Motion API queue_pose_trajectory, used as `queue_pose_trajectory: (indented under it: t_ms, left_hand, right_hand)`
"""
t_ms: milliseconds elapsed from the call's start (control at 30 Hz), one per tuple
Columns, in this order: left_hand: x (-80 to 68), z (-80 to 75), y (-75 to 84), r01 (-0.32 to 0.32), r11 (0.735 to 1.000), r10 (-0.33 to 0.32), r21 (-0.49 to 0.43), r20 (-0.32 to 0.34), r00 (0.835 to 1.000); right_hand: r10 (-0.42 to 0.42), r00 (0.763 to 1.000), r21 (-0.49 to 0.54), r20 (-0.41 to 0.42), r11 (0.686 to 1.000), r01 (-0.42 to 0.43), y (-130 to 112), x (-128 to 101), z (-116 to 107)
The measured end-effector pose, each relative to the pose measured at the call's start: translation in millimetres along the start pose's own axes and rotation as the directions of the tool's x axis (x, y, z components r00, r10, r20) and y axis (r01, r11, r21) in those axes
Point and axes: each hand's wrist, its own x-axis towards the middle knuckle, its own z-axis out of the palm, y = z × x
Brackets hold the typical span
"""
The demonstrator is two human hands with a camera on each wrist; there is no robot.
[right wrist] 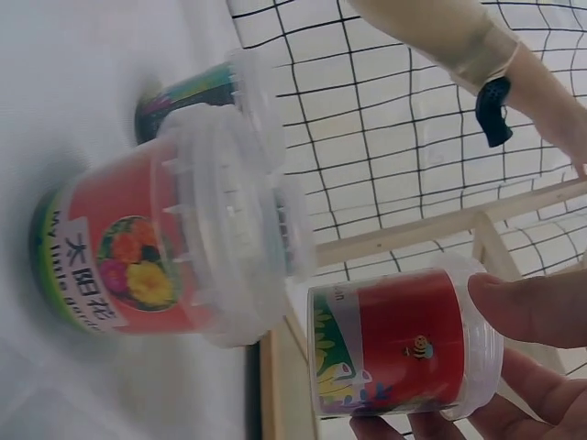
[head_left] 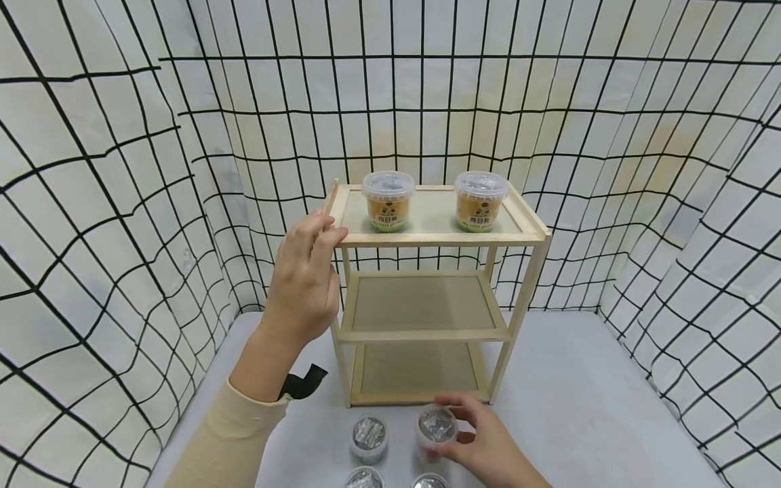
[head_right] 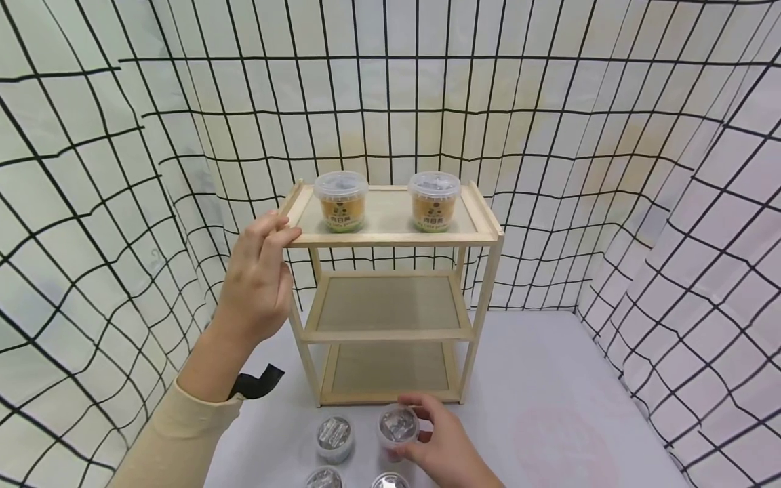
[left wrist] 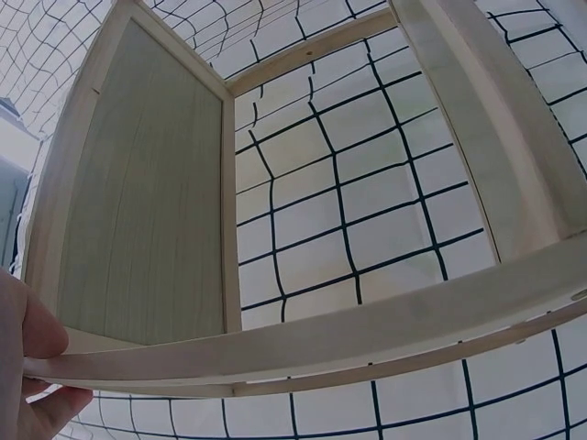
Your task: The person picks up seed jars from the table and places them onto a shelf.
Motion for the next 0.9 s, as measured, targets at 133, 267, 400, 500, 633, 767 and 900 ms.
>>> queue_pose_trajectory:
  t_ms: [133, 267, 400, 500, 633, 767, 900]
  left_hand:
    - [0.9, -0.6, -0.2, 0.001, 1.0, -0.001, -0.002, -0.001, 1.0]
    - [1.1, -0.7, -0.1, 0.006, 1.0, -0.006, -0.001, 0.0, 1.0]
    - [0.5, -0.4, 0.0, 0.009, 1.0, -0.009, 0.003, 0.001, 1.0]
    - [0.3, -0.1, 0.1, 0.011, 1.0, -0.011, 0.003, 0.001, 1.0]
    - [-0.2, 0.0, 0.2, 0.015, 1.0, -0.015, 0.001, 0.0, 1.0]
    - [-0.5, 0.0, 0.6, 0.016, 1.0, -0.016, 0.0, 0.003, 1.0]
    - [-0.5, 0.1, 0.8, 0.018, 1.0, -0.018, 0.004, 0.01, 1.0]
  right_hand:
    - [-0.025, 1.0, -0.008, 0.002, 1.0, 0.025, -10.1, -2.9, -3.9]
    - [-0.042, 0.999, -0.011, 0.0, 0.999, 0.042, -17.7, -5.7, -7.8]
    - [-0.089, 0.996, -0.017, 0.012, 0.996, 0.089, -22.5, -10.1, -11.9]
    - [-0.136, 0.99, -0.011, 0.022, 0.991, 0.137, -25.5, -12.8, -16.1]
    - [-0.128, 0.991, 0.013, 0.025, 0.992, 0.128, -33.6, -14.0, -22.8]
    - [-0.111, 0.993, 0.03, 0.03, 0.993, 0.11, -43.3, -14.3, -30.0]
    - [-0.147, 0.989, 0.034, 0.035, 0.989, 0.146, -49.8, -12.9, -37.5]
